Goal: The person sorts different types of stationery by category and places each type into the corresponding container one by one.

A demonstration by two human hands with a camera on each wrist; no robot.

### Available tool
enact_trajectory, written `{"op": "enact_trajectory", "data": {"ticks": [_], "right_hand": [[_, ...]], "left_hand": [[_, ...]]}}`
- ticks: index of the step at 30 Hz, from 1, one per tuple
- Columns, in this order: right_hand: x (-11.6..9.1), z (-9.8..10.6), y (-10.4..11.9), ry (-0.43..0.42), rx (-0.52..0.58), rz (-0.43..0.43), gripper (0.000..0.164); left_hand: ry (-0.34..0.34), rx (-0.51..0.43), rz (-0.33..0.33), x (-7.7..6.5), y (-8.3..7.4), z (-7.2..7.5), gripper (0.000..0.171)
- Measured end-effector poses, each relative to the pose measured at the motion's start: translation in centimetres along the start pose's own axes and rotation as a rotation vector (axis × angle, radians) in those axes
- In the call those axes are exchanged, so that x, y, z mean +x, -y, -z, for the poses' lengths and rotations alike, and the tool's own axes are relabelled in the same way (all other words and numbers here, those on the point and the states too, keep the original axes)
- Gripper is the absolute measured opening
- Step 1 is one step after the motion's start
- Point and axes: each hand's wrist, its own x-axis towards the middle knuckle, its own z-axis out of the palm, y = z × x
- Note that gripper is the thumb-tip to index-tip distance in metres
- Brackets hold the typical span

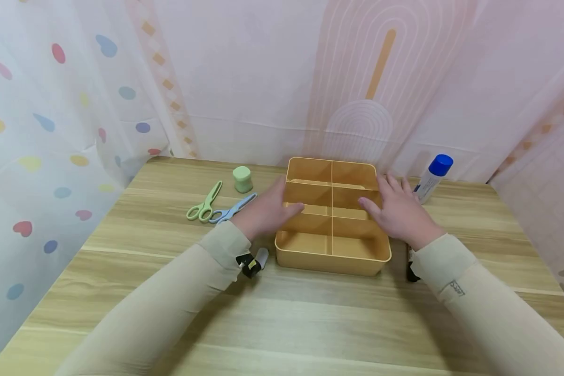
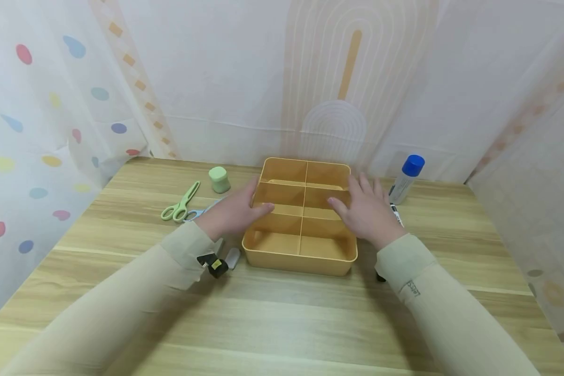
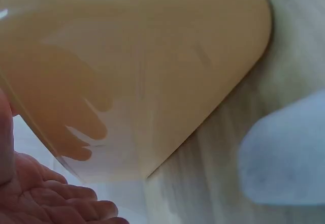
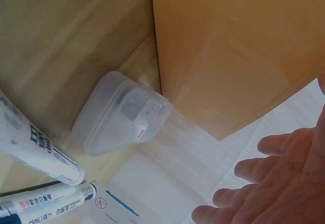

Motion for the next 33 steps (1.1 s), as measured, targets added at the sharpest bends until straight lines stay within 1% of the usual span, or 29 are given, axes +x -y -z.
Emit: {"op": "enact_trajectory", "data": {"ticks": [2, 5, 8, 13, 15, 19, 22, 24, 28, 33], "right_hand": [[-0.2, 0.0, 0.0, 0.002, 0.007, 0.001, 0.090], [-0.6, -0.2, 0.1, 0.007, 0.017, -0.005, 0.092], [-0.8, -0.4, 0.1, 0.011, 0.030, -0.013, 0.092], [-1.2, -0.9, 0.1, 0.007, 0.051, -0.015, 0.092], [-1.5, -1.0, 0.2, 0.002, 0.057, -0.015, 0.092], [-2.0, -0.8, 0.4, -0.005, 0.066, -0.011, 0.091], [-2.3, -0.5, 0.5, -0.020, 0.075, -0.006, 0.090], [-2.4, -0.2, 0.4, -0.043, 0.074, 0.002, 0.090], [-2.4, 0.9, -0.1, -0.126, 0.081, -0.001, 0.087], [-1.8, 3.3, -1.4, -0.293, 0.096, -0.011, 0.068]], "left_hand": [[0.014, -0.024, 0.002, -0.3, 0.3, -0.2, 0.086], [0.039, -0.057, 0.024, -0.7, 0.4, -0.4, 0.091], [0.062, -0.068, 0.065, -1.2, 0.3, -0.5, 0.099], [0.101, -0.135, 0.125, -1.6, 0.4, -0.8, 0.098], [0.106, -0.161, 0.144, -1.6, 0.4, -1.0, 0.097], [0.090, -0.158, 0.164, -1.6, 0.4, -1.4, 0.094], [0.079, -0.138, 0.172, -1.6, 0.3, -1.7, 0.092], [0.071, -0.141, 0.171, -1.6, 0.2, -1.8, 0.091], [0.076, -0.150, 0.178, -1.6, -0.1, -1.9, 0.090], [0.095, -0.158, 0.170, -1.6, -0.1, -2.1, 0.089]]}}
